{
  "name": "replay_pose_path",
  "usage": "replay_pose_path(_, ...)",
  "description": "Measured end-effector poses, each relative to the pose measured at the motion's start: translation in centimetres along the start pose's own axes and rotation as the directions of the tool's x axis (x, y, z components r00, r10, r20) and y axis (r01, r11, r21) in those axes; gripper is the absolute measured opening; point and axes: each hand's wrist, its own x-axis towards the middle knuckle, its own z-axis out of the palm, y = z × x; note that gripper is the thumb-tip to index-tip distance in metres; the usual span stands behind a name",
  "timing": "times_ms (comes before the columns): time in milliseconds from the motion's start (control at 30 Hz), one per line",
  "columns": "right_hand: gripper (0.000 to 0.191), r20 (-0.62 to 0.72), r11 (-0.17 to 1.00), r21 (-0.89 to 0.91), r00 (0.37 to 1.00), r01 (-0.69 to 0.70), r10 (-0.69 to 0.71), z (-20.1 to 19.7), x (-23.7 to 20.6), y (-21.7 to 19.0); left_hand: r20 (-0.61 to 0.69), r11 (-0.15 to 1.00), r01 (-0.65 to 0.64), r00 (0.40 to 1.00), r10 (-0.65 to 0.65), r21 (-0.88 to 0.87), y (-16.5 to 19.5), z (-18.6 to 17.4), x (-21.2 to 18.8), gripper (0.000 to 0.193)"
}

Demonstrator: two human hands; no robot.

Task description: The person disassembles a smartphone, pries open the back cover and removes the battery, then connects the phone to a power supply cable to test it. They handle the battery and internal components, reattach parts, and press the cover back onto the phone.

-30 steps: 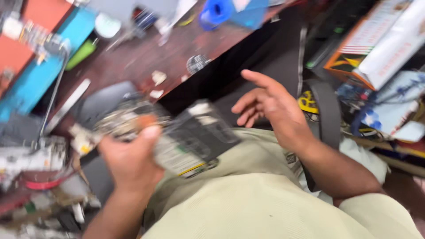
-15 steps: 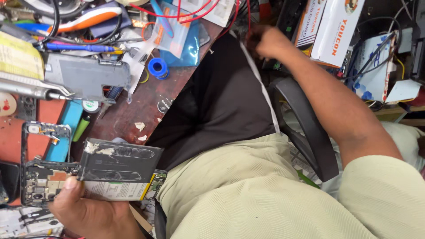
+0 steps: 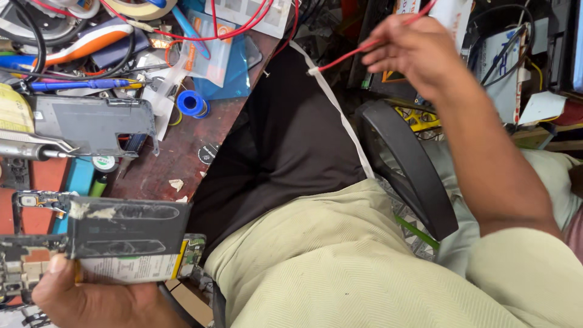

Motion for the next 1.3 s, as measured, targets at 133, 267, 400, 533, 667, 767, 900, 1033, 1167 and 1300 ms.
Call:
replay_pose_path(133, 0.029, -0.001, 0.979, 0.203, 0.999, 0.033, -0.034, -2.2, -4.5, -1.4, 0.0, 0.998, -0.047, 0.999, 0.047, 0.034, -0.8, 1.2, -0.4, 0.041)
replay_pose_path(267, 0.032, 0.042, 0.956, 0.292, 0.999, -0.02, 0.008, -0.6, -6.8, -1.3, 0.114, 0.995, 0.098, 0.989, -0.094, -0.03, -0.4, 3.5, -0.8, 0.043)
replay_pose_path(400, 0.03, -0.041, 0.927, -0.31, 0.977, -0.209, 0.207, 5.7, -8.7, 0.6, 0.224, 0.952, 0.288, 0.939, -0.26, -0.102, -0.7, 5.3, 0.2, 0.049)
replay_pose_path(533, 0.032, -0.121, -0.06, -0.99, 0.991, -0.124, -0.052, 11.4, -11.1, 2.9, 0.275, 0.957, 0.218, 0.948, -0.162, -0.189, -2.0, 5.8, 1.3, 0.036)
replay_pose_path(667, 0.02, 0.417, -0.184, -0.906, 0.88, 0.381, -0.228, 11.9, -10.9, 3.4, 0.271, 0.961, 0.15, 0.959, -0.085, -0.231, -4.2, 6.8, 2.2, 0.028)
replay_pose_path(767, 0.034, 0.723, 0.082, -0.69, 0.69, 0.719, 0.034, 11.6, -10.1, 4.5, 0.207, 0.952, 0.167, 0.972, -0.114, -0.258, -5.2, 8.4, 3.4, 0.027)
replay_pose_path(900, 0.039, 0.833, 0.143, -0.549, 0.526, 0.823, 0.17, 11.0, -10.0, 5.1, 0.072, 0.953, 0.178, 0.984, -0.165, -0.247, -5.8, 10.6, 4.7, 0.028)
replay_pose_path(1033, 0.041, 0.822, 0.082, -0.569, 0.569, 0.818, 0.022, 10.8, -9.4, 3.4, -0.012, 0.954, 0.186, 0.981, -0.194, -0.235, -6.2, 11.0, 4.5, 0.027)
replay_pose_path(1167, 0.031, 0.57, 0.26, -0.686, 0.724, 0.68, -0.389, 12.8, -9.2, 0.3, -0.02, 0.955, 0.171, 0.983, -0.182, -0.243, -7.1, 11.3, 4.0, 0.023)
replay_pose_path(1300, 0.021, 0.384, 0.489, -0.613, 0.775, 0.621, -0.502, 16.8, -9.4, -1.8, 0.024, 0.952, 0.146, 0.989, -0.145, -0.267, -7.5, 12.1, 3.3, 0.021)
